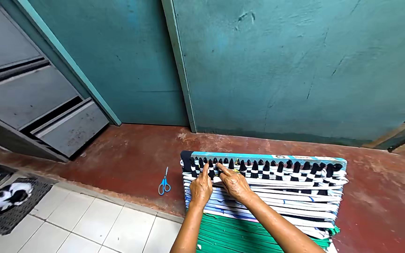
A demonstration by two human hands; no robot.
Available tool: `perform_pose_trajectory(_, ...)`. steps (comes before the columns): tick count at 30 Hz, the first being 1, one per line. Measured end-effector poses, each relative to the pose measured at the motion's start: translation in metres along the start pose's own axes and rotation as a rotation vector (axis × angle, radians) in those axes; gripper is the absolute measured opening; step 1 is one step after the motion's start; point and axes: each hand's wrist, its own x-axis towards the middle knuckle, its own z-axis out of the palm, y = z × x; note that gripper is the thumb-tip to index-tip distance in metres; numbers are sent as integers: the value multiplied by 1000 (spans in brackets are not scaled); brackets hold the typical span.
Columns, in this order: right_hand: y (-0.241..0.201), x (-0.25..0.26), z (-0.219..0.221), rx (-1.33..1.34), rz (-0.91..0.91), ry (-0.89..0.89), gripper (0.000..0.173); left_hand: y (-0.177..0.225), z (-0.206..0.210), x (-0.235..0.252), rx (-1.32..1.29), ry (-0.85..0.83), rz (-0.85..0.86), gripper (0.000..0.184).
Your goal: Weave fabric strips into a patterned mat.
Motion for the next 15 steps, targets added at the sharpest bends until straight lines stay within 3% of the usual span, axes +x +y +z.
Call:
perform_pose_trajectory(4, 5, -1, 1, 18, -22, 19, 12, -16, 5, 5, -86, 269, 37, 49)
perform_pose_trajectory(11, 7, 0, 3, 0, -26, 39, 13, -11, -10, 15, 99, 110, -99, 52)
perform_pose_trajectory(15, 7, 1, 3, -11, -14, 29, 14, -3, -21, 17, 201, -107, -217, 54)
